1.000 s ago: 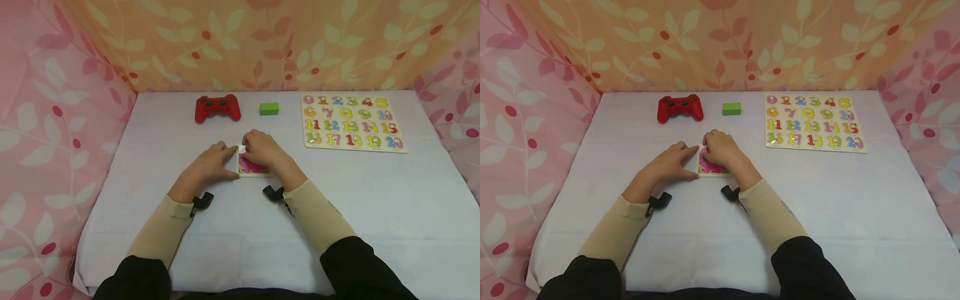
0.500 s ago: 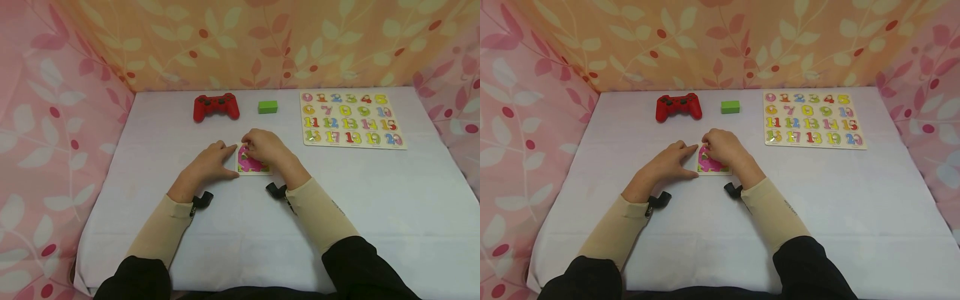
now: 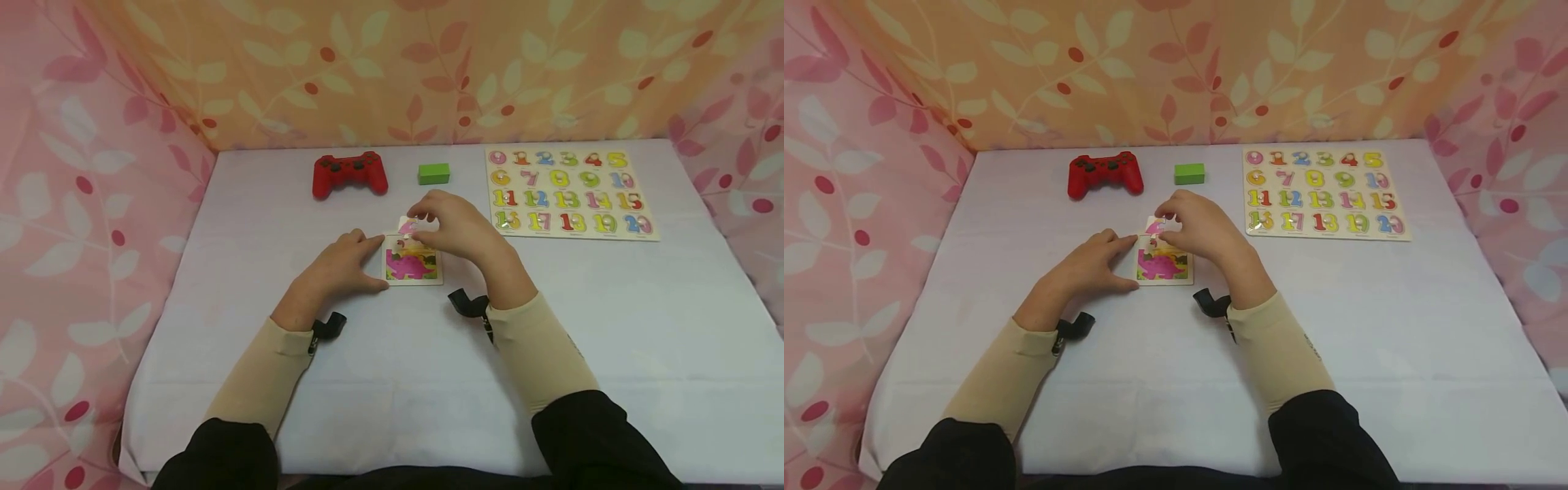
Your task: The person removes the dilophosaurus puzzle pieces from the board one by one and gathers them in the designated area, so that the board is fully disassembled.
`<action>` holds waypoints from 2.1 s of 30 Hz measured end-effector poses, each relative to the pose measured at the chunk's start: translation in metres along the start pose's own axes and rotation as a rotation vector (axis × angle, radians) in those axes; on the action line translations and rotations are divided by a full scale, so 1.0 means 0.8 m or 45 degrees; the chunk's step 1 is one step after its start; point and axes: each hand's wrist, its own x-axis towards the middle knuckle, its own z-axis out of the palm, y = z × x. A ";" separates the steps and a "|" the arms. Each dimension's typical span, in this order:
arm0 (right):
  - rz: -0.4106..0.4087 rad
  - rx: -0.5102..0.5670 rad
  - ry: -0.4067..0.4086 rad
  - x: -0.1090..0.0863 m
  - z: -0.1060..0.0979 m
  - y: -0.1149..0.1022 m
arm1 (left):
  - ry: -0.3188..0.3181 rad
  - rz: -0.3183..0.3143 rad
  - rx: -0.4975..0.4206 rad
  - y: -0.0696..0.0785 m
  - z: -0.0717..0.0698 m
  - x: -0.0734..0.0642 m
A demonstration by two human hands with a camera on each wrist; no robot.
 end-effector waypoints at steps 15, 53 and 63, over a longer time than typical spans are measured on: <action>-0.037 0.088 0.119 -0.049 -0.048 0.012 | 0.007 -0.001 0.000 -0.002 0.001 -0.001; 0.381 0.067 -0.127 -0.015 0.003 0.098 | -0.001 0.006 0.008 -0.003 0.002 0.002; 0.393 0.067 -0.115 -0.022 -0.008 0.090 | -0.005 0.007 0.006 -0.002 0.002 0.001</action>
